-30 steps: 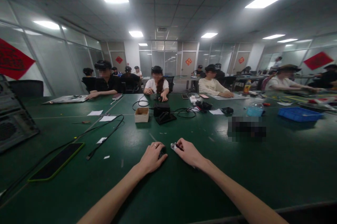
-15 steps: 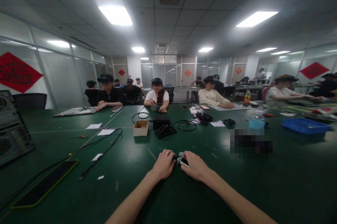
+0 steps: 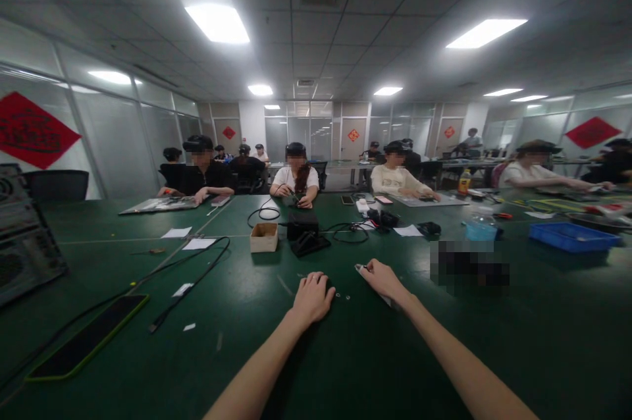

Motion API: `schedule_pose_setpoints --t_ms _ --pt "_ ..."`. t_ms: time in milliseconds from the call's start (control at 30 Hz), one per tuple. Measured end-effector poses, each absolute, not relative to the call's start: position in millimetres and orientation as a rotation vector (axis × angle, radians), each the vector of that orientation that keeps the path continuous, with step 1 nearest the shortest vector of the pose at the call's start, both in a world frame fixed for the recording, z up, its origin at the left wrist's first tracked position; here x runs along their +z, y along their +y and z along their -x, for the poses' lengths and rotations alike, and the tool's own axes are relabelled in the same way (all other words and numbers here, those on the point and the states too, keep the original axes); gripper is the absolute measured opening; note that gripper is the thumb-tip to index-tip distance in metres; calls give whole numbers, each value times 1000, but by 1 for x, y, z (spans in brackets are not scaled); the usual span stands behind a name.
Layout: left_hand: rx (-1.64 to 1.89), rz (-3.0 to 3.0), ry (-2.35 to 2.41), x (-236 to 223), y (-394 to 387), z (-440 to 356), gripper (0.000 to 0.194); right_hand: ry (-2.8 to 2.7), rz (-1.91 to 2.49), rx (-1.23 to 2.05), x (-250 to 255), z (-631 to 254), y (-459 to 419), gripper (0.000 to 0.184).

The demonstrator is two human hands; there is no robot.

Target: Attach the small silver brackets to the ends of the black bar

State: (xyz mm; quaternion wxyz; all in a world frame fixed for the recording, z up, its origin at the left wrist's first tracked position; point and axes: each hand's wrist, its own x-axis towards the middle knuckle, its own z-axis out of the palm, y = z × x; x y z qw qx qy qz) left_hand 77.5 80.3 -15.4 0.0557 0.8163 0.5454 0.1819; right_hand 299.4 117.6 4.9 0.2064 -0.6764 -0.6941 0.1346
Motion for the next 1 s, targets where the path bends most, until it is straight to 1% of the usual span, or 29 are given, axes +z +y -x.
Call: schedule_pose_setpoints --t_ms 167,333,433,533,600,700,767,867,933,1000 --pt "581 -2418 1644 -16 96 -116 44 -1889 2045 178 -6 -323 140 32" --pt "652 -2391 1543 -10 101 -153 45 -1887 2104 70 -10 -335 144 38" --pt "728 -2425 1475 -1 100 -152 47 -1905 2123 26 -9 -337 136 43" --pt "798 -2472 1449 8 94 -117 45 -1927 2107 -90 -6 -324 114 49" --pt "815 -2474 1492 10 87 -76 44 -2031 1955 -137 -3 -302 94 52" --pt "803 -2423 1651 4 72 -6 45 -2358 1545 -20 2 -255 69 64" --pt "780 -2385 1757 -2 61 34 45 -2554 1309 97 4 -224 65 68" --pt "747 -2349 1871 -7 47 75 45 -2705 1166 243 2 -193 82 60" --pt "740 -2341 1908 -7 43 89 46 -2691 1225 262 -2 -190 101 50" --pt "745 -2338 1919 -5 42 95 46 -2599 1340 209 -6 -199 120 43"
